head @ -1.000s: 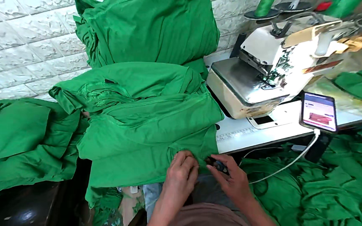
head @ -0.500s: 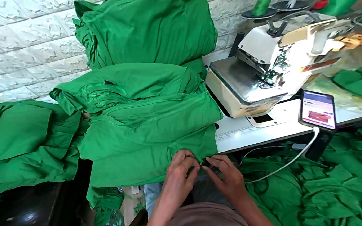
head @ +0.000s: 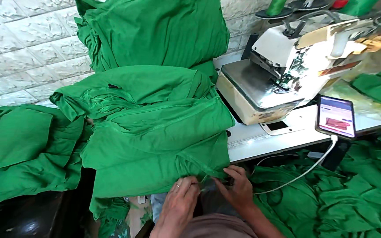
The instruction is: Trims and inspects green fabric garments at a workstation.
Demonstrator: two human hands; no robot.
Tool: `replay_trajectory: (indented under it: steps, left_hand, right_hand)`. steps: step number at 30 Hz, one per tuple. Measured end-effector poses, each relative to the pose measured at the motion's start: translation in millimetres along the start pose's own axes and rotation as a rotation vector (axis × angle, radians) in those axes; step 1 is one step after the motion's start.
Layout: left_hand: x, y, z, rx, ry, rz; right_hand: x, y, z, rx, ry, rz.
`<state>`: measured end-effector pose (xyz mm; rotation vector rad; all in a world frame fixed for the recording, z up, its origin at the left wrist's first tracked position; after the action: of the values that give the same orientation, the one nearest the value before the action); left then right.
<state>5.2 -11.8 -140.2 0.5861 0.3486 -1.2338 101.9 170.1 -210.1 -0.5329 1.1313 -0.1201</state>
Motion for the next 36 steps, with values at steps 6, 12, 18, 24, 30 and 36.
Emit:
replay_trajectory:
  steps: [6,12,18,24,30,36]
  left_hand:
    - [-4,-3,15,0.142,-0.020,0.013]
    - [-54,-10,5,-0.213,0.125,0.031]
    - [-77,-29,0,-0.090,0.057,0.080]
    - [-88,-11,-2,-0.316,0.126,0.126]
    - [-86,10,-14,0.135,0.049,0.199]
    - [-95,-9,-9,0.247,-0.148,0.383]
  right_hand:
    - [-4,-3,8,-0.064,0.001,0.031]
    - [-30,-17,28,-0.228,-0.060,-0.083]
    - [-51,-21,38,-0.476,-0.014,-0.517]
    - [-55,-14,34,-0.560,-0.014,-0.677]
    - [-54,-12,34,-0.574,-0.008,-0.683]
    - [-55,-12,36,-0.473,-0.034,-0.625]
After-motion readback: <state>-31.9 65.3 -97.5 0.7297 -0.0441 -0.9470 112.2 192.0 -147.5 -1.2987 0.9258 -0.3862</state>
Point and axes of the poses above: each hand's wrist, its own x-axis away from the middle knuckle, its own z-axis out of the back of the hand, y = z × x, the point moved 2 cm from there along -x, towards the middle knuckle, and after that the axes turned 11 degrees about -x, right-handed, at the moved point
